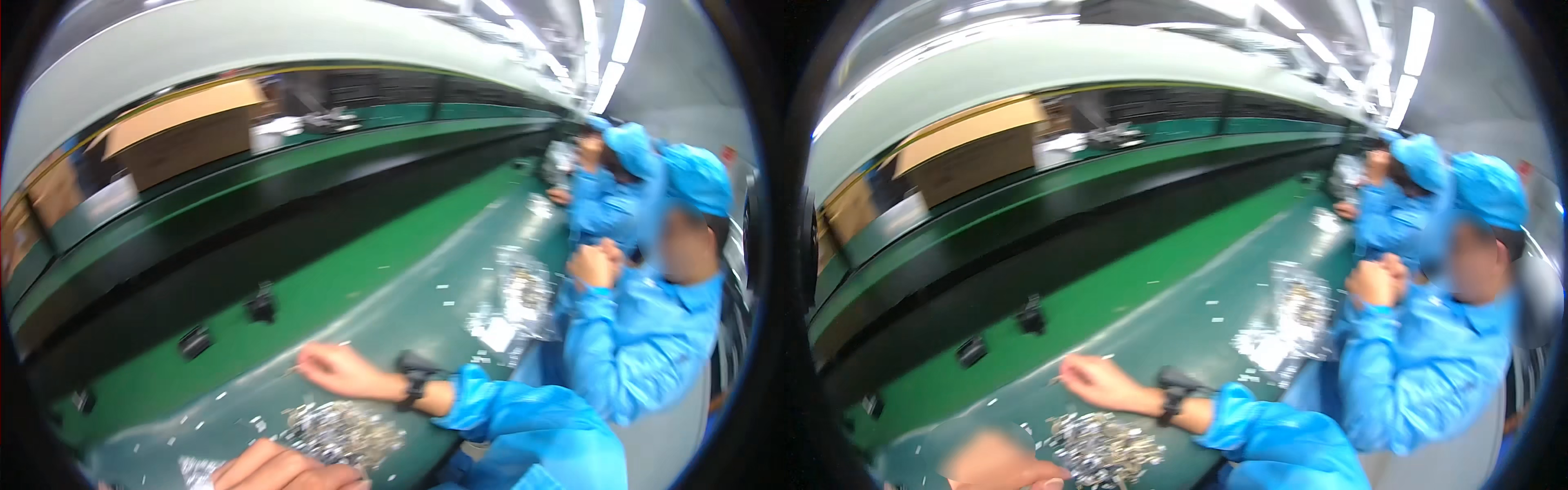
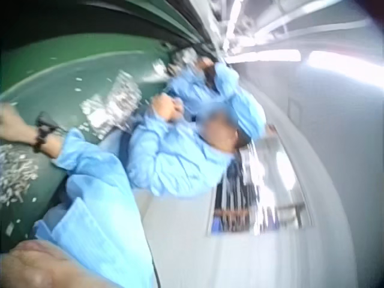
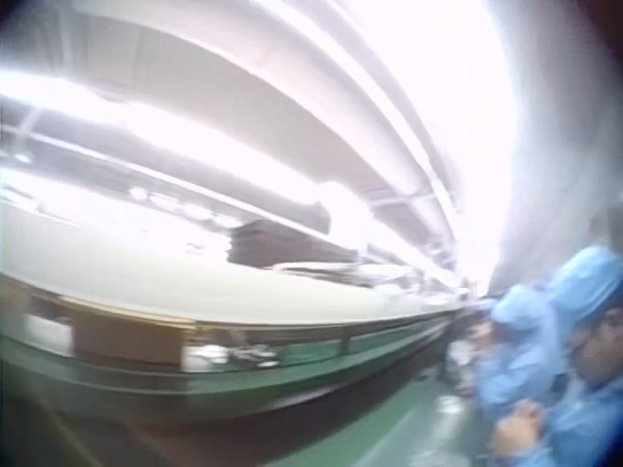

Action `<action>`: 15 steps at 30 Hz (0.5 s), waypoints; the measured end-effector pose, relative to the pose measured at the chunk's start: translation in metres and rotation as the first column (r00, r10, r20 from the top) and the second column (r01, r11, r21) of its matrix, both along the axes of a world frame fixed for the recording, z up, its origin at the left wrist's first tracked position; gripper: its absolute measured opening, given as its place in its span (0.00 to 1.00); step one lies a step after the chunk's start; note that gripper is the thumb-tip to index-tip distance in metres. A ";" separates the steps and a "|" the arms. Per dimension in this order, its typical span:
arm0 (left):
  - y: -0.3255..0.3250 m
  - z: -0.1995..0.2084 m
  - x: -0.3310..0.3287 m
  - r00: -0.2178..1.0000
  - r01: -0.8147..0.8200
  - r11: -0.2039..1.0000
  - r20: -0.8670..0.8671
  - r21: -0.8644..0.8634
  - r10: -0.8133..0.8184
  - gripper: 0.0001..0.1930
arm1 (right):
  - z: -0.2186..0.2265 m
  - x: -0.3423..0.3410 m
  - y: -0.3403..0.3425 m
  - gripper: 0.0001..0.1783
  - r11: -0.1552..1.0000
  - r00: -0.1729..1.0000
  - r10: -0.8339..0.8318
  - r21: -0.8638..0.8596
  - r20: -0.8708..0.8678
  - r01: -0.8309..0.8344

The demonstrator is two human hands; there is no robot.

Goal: The recorder is assembling small electronic or mechanical components at a factory workstation along with other workers.

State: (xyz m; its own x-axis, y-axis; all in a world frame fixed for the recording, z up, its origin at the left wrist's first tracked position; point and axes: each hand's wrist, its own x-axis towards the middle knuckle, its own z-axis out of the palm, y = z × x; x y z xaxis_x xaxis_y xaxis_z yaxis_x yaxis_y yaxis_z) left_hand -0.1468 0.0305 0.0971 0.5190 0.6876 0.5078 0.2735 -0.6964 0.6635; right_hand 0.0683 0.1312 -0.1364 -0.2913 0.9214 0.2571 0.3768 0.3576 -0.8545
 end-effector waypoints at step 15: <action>-0.019 -0.018 0.038 0.922 0.262 0.950 0.249 0.167 -0.298 0.15 | -0.008 0.003 -0.008 0.06 0.999 0.991 -0.012 0.030 -0.133 0.016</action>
State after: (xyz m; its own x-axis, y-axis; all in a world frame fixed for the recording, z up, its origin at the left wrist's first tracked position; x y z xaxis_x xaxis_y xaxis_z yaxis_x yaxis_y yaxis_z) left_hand -0.1090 0.0114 0.0787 0.5132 0.4536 0.7286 -0.1206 -0.8024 0.5845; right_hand 0.0711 0.1236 -0.1447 -0.2402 0.9162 0.3208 0.2655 0.3798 -0.8861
